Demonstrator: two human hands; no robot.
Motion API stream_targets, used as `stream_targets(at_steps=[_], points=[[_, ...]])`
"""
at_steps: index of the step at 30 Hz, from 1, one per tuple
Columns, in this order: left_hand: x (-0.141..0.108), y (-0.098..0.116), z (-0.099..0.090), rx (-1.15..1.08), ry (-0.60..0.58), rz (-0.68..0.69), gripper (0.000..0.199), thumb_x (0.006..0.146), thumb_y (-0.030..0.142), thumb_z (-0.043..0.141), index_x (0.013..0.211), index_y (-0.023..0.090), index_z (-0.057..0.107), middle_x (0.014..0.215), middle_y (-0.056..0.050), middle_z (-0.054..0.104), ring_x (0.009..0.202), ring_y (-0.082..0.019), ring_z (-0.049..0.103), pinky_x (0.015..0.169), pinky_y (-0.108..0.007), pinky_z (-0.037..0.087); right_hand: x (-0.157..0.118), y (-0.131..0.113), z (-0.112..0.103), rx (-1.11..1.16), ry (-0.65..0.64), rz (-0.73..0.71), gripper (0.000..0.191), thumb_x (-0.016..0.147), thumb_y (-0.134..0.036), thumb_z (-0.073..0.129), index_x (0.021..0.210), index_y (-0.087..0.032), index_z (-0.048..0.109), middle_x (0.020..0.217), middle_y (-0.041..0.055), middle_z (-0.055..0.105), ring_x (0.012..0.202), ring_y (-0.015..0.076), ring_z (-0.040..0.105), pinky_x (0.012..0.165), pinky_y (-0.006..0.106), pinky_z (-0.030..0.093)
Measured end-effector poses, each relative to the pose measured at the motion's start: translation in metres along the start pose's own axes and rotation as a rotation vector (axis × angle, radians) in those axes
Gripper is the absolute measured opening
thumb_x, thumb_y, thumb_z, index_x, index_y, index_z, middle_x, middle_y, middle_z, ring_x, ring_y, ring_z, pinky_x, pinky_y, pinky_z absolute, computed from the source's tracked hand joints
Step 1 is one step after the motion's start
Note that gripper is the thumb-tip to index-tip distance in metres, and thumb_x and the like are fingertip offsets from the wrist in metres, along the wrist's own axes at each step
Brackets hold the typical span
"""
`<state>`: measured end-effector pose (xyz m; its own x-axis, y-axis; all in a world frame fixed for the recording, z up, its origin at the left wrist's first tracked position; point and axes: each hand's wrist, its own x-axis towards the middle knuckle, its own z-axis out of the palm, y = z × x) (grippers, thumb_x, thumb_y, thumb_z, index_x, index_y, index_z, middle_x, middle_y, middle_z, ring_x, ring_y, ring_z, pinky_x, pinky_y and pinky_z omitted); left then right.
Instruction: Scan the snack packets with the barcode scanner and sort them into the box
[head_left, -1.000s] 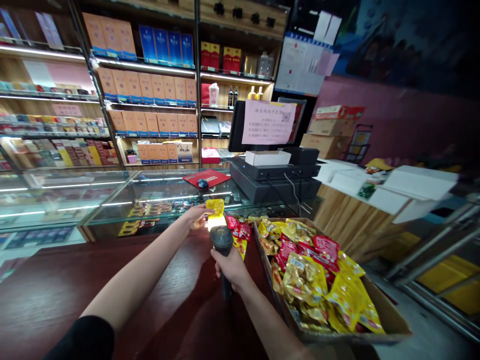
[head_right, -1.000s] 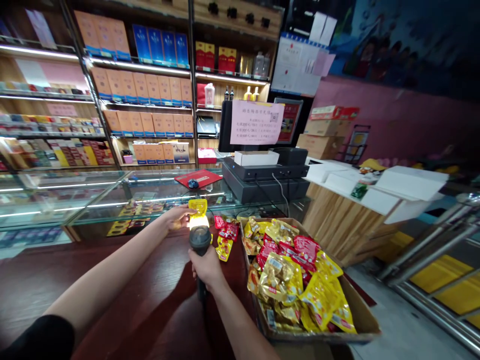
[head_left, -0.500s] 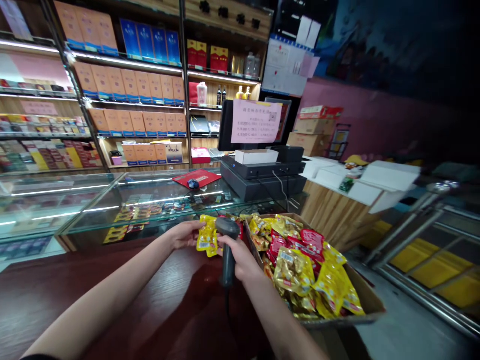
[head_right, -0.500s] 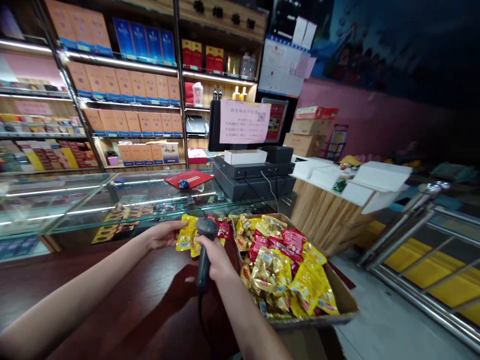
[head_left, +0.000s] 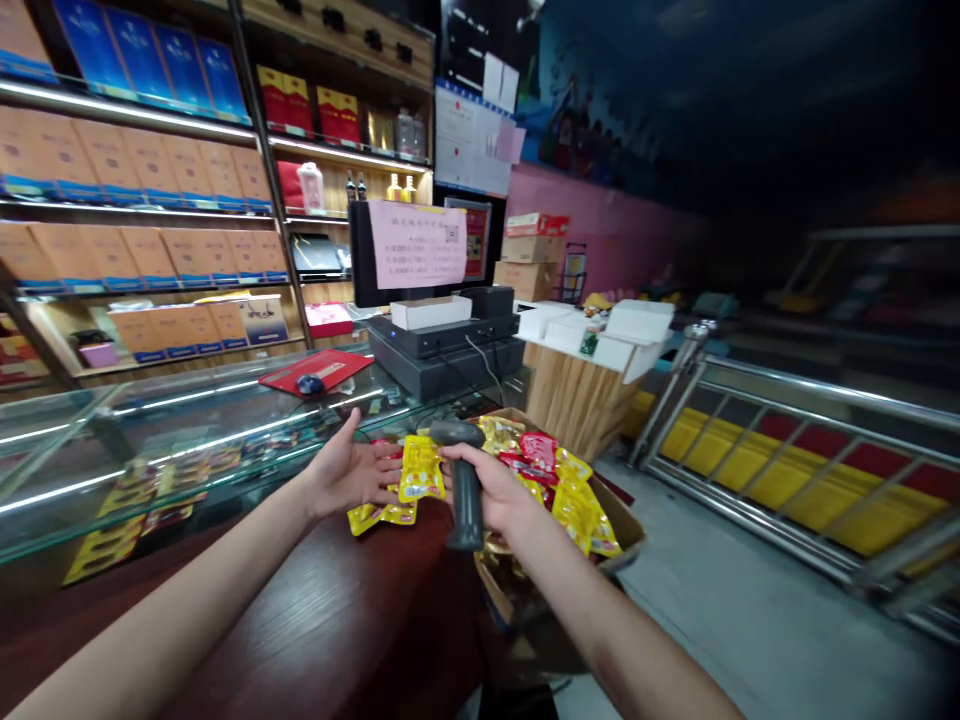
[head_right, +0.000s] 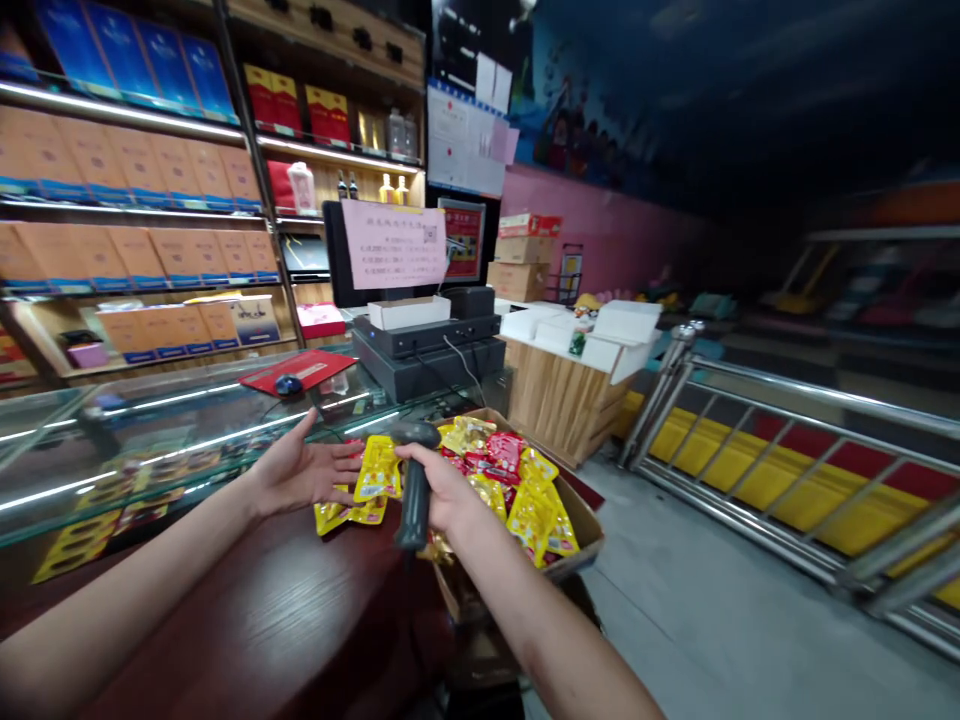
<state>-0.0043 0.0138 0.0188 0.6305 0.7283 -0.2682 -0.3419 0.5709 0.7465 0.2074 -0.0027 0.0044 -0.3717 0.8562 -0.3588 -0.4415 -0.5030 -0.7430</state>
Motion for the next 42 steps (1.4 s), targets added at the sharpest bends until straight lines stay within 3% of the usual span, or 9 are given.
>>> stream_targets(at_steps=[3, 6, 10, 14, 18, 24, 28, 38, 42], points=[[0.038, -0.003, 0.026, -0.038, -0.102, -0.137, 0.089, 0.07, 0.081, 0.026, 0.116, 0.008, 0.048, 0.115, -0.025, 0.055, 0.12, -0.039, 0.045, 0.093, -0.056, 0.035, -0.017, -0.026, -0.03, -0.004, 0.092, -0.03, 0.012, 0.073, -0.025, 0.062, 0.071, -0.013, 0.058, 0.055, 0.0009, 0.061, 0.049, 0.0126, 0.058, 0.057, 0.026, 0.052], [0.076, -0.007, 0.052, -0.049, -0.156, -0.165, 0.091, 0.071, 0.08, 0.025, 0.121, 0.007, 0.045, 0.117, -0.025, 0.055, 0.119, -0.039, 0.045, 0.095, -0.056, 0.033, -0.032, -0.05, -0.059, 0.037, 0.141, -0.042, 0.014, 0.075, -0.024, 0.061, 0.068, -0.014, 0.056, 0.051, 0.0, 0.06, 0.044, 0.0115, 0.056, 0.051, 0.023, 0.05], [0.12, -0.008, 0.076, -0.05, -0.12, -0.176, 0.095, 0.072, 0.079, 0.022, 0.132, 0.006, 0.034, 0.125, -0.025, 0.05, 0.123, -0.038, 0.042, 0.097, -0.057, 0.031, -0.036, -0.077, -0.084, 0.079, 0.17, -0.082, 0.009, 0.077, -0.019, 0.058, 0.07, -0.014, 0.056, 0.049, -0.0003, 0.06, 0.041, 0.0107, 0.055, 0.048, 0.022, 0.05], [0.15, -0.002, 0.081, -0.034, -0.009, -0.138, 0.103, 0.07, 0.081, 0.021, 0.14, 0.006, 0.019, 0.138, -0.028, 0.034, 0.132, -0.038, 0.027, 0.095, -0.059, 0.033, -0.027, -0.096, -0.091, 0.053, 0.217, -0.082, 0.011, 0.077, -0.019, 0.057, 0.068, -0.014, 0.055, 0.047, 0.0002, 0.059, 0.037, 0.0113, 0.053, 0.044, 0.023, 0.049], [0.161, 0.002, 0.071, 0.025, 0.108, -0.11, 0.102, 0.069, 0.081, 0.02, 0.142, 0.009, 0.018, 0.146, -0.026, 0.021, 0.137, -0.039, 0.009, 0.092, -0.064, 0.033, -0.022, -0.104, -0.091, 0.021, 0.278, -0.105, 0.015, 0.079, -0.019, 0.053, 0.064, -0.015, 0.052, 0.04, -0.002, 0.053, 0.032, 0.0104, 0.047, 0.04, 0.022, 0.045], [0.134, 0.006, 0.045, -0.009, 0.243, -0.094, 0.095, 0.071, 0.08, 0.024, 0.134, 0.009, 0.032, 0.137, -0.027, 0.034, 0.132, -0.043, 0.025, 0.091, -0.067, 0.032, -0.024, -0.091, -0.081, 0.085, 0.241, -0.182, 0.008, 0.075, -0.017, 0.056, 0.068, -0.014, 0.055, 0.047, -0.0019, 0.055, 0.038, 0.0083, 0.048, 0.041, 0.019, 0.043], [0.101, 0.011, 0.021, -0.066, 0.272, -0.06, 0.093, 0.072, 0.079, 0.026, 0.132, 0.009, 0.034, 0.13, -0.027, 0.041, 0.128, -0.042, 0.031, 0.091, -0.066, 0.031, -0.019, -0.067, -0.053, 0.065, 0.179, -0.182, 0.004, 0.071, -0.015, 0.061, 0.074, -0.013, 0.058, 0.059, -0.001, 0.059, 0.049, 0.0076, 0.053, 0.052, 0.018, 0.047], [0.0, -0.015, -0.06, -0.231, 0.297, 0.033, 0.085, 0.073, 0.077, 0.03, 0.125, 0.011, 0.042, 0.126, -0.023, 0.046, 0.123, -0.039, 0.039, 0.093, -0.063, 0.032, 0.026, 0.043, 0.036, 0.05, -0.051, 0.085, 0.007, 0.067, -0.014, 0.063, 0.074, -0.013, 0.061, 0.055, -0.0024, 0.056, 0.05, 0.0079, 0.052, 0.054, 0.019, 0.045], [-0.032, -0.036, -0.08, -0.297, 0.358, 0.082, 0.083, 0.075, 0.074, 0.032, 0.125, 0.009, 0.042, 0.128, -0.023, 0.046, 0.123, -0.037, 0.04, 0.094, -0.061, 0.032, 0.054, 0.084, 0.047, 0.006, 0.026, 0.093, 0.007, 0.066, -0.013, 0.063, 0.073, -0.012, 0.061, 0.06, 0.0009, 0.06, 0.053, 0.0093, 0.056, 0.054, 0.02, 0.046]])
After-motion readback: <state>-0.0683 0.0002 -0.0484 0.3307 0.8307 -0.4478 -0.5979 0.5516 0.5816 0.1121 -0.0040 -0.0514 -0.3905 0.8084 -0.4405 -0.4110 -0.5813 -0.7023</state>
